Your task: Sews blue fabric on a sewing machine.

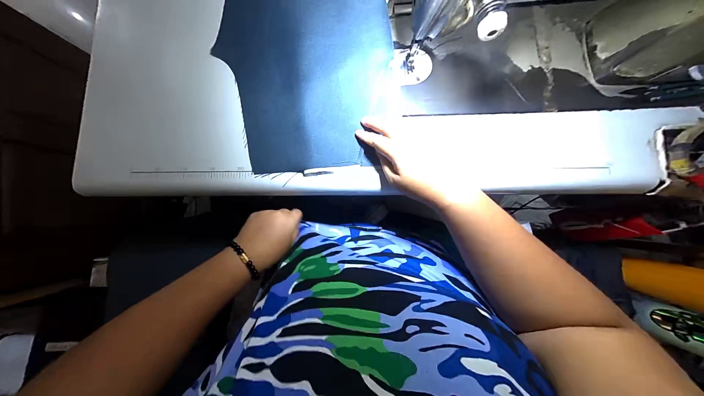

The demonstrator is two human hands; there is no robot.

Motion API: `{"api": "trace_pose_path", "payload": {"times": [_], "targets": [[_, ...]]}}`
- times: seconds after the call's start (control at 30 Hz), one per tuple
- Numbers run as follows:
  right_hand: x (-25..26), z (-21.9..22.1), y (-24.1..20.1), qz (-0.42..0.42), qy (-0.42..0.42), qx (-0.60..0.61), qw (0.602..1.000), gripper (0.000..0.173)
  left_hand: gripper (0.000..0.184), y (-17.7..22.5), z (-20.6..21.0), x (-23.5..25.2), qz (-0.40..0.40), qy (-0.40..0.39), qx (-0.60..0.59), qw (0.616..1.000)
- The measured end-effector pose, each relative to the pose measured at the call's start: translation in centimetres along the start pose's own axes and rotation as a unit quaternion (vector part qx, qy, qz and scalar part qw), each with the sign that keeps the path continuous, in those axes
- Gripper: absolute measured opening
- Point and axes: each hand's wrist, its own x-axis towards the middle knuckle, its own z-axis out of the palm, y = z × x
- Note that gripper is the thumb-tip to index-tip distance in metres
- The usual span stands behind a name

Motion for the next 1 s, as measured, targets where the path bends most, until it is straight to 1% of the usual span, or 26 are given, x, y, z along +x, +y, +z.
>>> {"api": "trace_pose_path", "payload": {"times": [0.03,0.07,0.1,0.13,0.17,0.23,0.3,0.37,0.5,0.63,0.77,0.9,1.0], "targets": [[-0.2,-0.2,-0.1,0.003,-0.005,0.001,1.000,0.045,0.024,0.8,-0.2,0.2,0.078,0.066,-0.022,0.994],[-0.6,-0.6,-0.3,0.008,-0.013,0.005,1.000,0.044,0.024,1.7,-0.9,0.6,0.151,0.139,-0.045,0.978],[-1.0,-1.0,-0.6,0.013,-0.021,0.015,1.000,0.043,0.024,2.5,-1.9,1.4,0.197,0.200,-0.064,0.958],[-1.5,-1.2,-0.8,0.014,-0.016,0.025,0.999,0.041,0.024,2.9,-3.3,2.5,0.216,0.243,-0.070,0.943],[-2.0,-1.2,-1.1,0.013,0.000,0.033,0.999,0.035,0.024,2.7,-4.5,4.0,0.212,0.270,-0.074,0.936],[-3.1,-0.8,-1.4,0.003,0.042,0.028,0.999,0.024,0.028,1.3,-5.9,7.3,0.174,0.267,-0.089,0.944],[-3.7,-0.4,-1.4,-0.012,0.068,0.012,0.998,0.024,0.029,-0.1,-5.9,9.8,0.169,0.269,-0.137,0.938],[-3.8,-0.2,-1.2,-0.018,0.076,0.007,0.997,0.025,0.028,-0.3,-5.7,10.6,0.176,0.273,-0.155,0.933],[-3.6,0.2,-1.2,-0.022,0.081,-0.004,0.997,0.032,0.024,-0.3,-5.0,10.5,0.190,0.301,-0.153,0.922],[-3.2,0.4,-1.2,-0.023,0.075,-0.020,0.997,0.030,0.019,0.3,-4.7,10.1,0.194,0.322,-0.124,0.918],[-3.3,0.6,-1.3,-0.020,0.072,-0.030,0.997,0.031,0.019,0.4,-4.5,10.1,0.192,0.338,-0.107,0.915],[-3.3,0.6,-1.3,-0.023,0.074,-0.031,0.997,0.032,0.017,1.0,-4.2,9.6,0.212,0.399,-0.062,0.890],[-3.3,0.6,-1.3,-0.022,0.070,-0.029,0.997,0.032,0.018,1.3,-3.7,9.3,0.214,0.388,-0.053,0.895]]}}
